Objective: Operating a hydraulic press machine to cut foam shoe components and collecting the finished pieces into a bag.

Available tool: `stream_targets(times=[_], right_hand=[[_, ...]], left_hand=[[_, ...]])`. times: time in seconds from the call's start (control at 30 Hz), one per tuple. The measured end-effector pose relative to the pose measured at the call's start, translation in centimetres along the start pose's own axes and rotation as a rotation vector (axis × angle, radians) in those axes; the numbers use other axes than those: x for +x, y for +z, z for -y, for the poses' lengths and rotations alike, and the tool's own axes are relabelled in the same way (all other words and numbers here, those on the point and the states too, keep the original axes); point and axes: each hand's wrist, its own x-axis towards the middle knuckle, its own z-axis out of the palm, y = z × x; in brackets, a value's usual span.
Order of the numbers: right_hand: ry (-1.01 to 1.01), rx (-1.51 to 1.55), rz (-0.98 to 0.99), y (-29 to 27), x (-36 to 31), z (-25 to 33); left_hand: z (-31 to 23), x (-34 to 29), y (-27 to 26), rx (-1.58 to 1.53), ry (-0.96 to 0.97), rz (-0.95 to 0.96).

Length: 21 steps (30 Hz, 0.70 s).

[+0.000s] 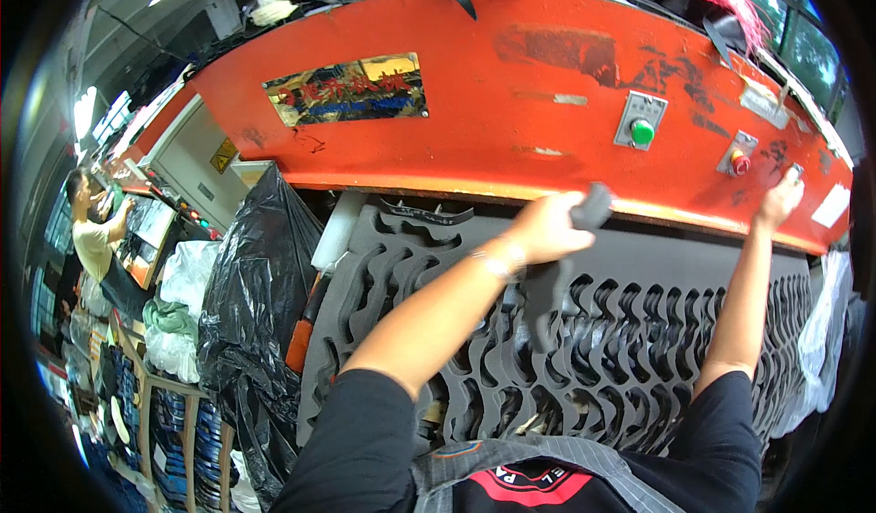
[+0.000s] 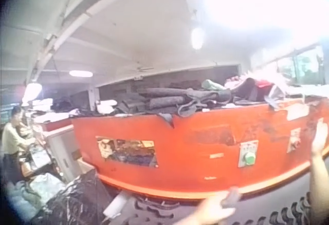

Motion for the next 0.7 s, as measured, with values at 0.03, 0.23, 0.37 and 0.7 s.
stream_targets(times=[0.03, 0.23, 0.37, 0.7], right_hand=[[0.227, -0.066, 0.126, 1.3, 0.3, -1.4], [0.658, -0.041, -0.006, 4.6, 6.1, -10.1], [0.710, 0.294, 0.126, 6.5, 1.5, -1.4], [0.466, 1.037, 0.949, -17.2, -6.1, 17.1]], left_hand=[[-1.5, 2.1, 0.6, -0.108, 0.000, 0.115], [-10.1, 10.0, 3.9, -0.022, 0.334, 0.102], [-7.4, 13.7, 3.5, 0.258, 0.296, -0.138], [-7.2, -1.3, 2.3, -0.845, -0.305, -0.107]])
